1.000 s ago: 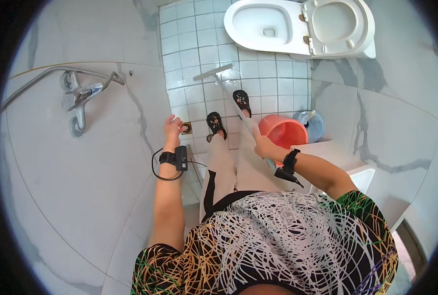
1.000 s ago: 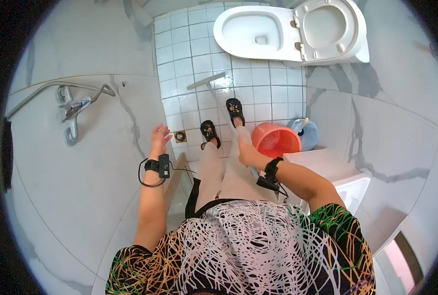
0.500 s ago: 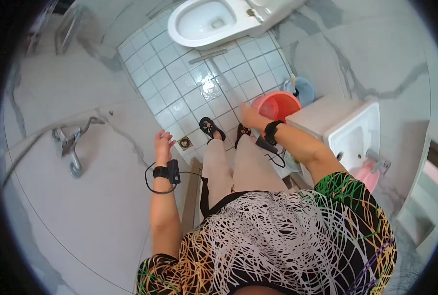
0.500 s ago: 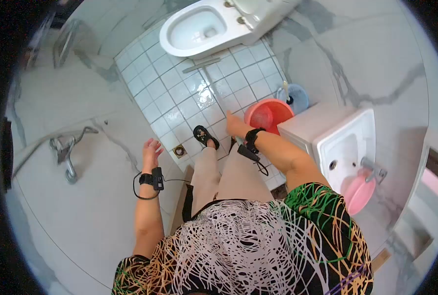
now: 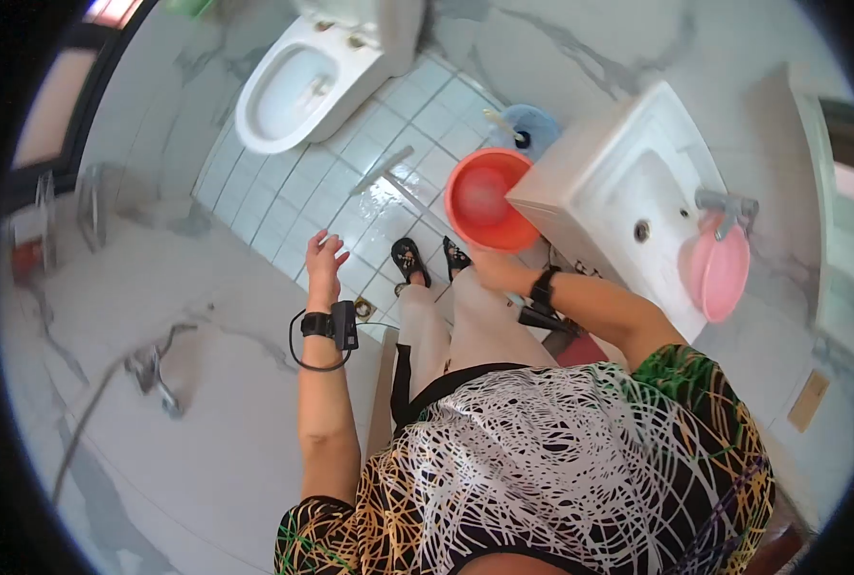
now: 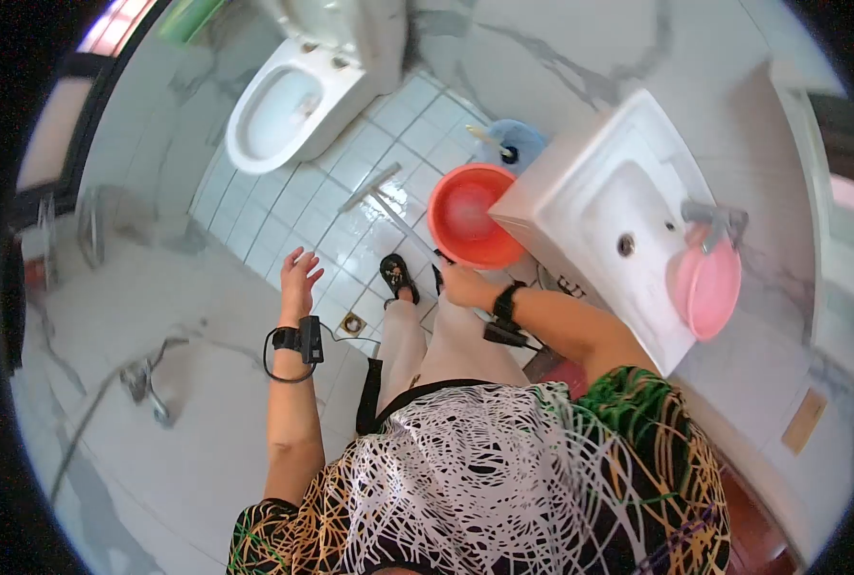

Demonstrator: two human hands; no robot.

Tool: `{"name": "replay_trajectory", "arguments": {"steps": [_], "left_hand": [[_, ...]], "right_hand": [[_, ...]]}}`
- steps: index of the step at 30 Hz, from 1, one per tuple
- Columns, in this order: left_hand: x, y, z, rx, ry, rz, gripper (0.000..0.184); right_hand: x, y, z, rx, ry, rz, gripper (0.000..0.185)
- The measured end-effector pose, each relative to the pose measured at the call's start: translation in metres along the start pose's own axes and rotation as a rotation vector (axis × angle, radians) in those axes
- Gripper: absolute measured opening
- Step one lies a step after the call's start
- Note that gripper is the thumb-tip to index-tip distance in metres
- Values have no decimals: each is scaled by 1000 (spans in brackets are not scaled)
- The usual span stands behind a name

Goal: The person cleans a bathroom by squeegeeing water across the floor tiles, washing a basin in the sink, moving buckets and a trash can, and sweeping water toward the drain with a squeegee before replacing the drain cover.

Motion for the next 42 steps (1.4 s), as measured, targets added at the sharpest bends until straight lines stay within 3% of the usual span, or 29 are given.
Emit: {"name": "replay_trajectory", "arguments": {"steps": [1,2,4,5,8,9,15,18,22,25,27,30,31,34,35,38,39,42], "left_hand": [[-1,5,11,35,8,16,46],[-5,3,19,66,27,36,47],[-17,-4,45,143,90,88,46],[-24,-6,65,193,121,101,46],[-39,-21,127,345,223,148,45],[-44,-31,141,400,234,169,45],[-72,-75,275,848,391,395,43],[-76,-109,318,1095,377,259,44],[-77,-158,378,1400,382,149,47],[-76,-168,425,1480,475,161,45],[-63,-166,455,1498,628,228,43],[-55,-158,480,1624,371,-29,36],[-53,-157,487,1657,197,-273,32],[-53,-156,506,1666,322,-150,29],[-54,-154,510,1657,295,-211,29],[-78,-147,510,1611,399,78,28],[-77,-149,509,1615,587,277,29],[-66,-158,509,1626,609,298,29]], "right_hand": [[-1,9,-4,-68,14,26,34],[-13,26,12,36,17,55,27],[-36,55,63,74,42,56,36],[-41,52,90,-111,-87,58,47],[1,-4,67,72,221,202,61],[15,-16,59,196,92,242,63],[22,-30,57,115,407,298,43],[21,-14,57,196,552,320,47],[10,5,75,185,491,239,46],[-2,15,88,242,483,300,41],[2,11,81,160,540,292,38],[7,23,91,75,511,243,31],[9,25,90,80,548,260,30],[13,17,82,44,648,285,27],[16,14,78,26,683,291,25],[23,16,78,85,811,357,20],[30,7,64,61,834,358,17],[24,11,72,61,880,387,18]]}}
Point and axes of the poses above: each hand's wrist, its own y-axis towards the middle knuckle, its own z-axis out of the palm, x = y × z, the point moved 3 cm from there along y, towards the middle knuckle, and after that the axes turned 2 degrees about -y, right-handed, at the moved point
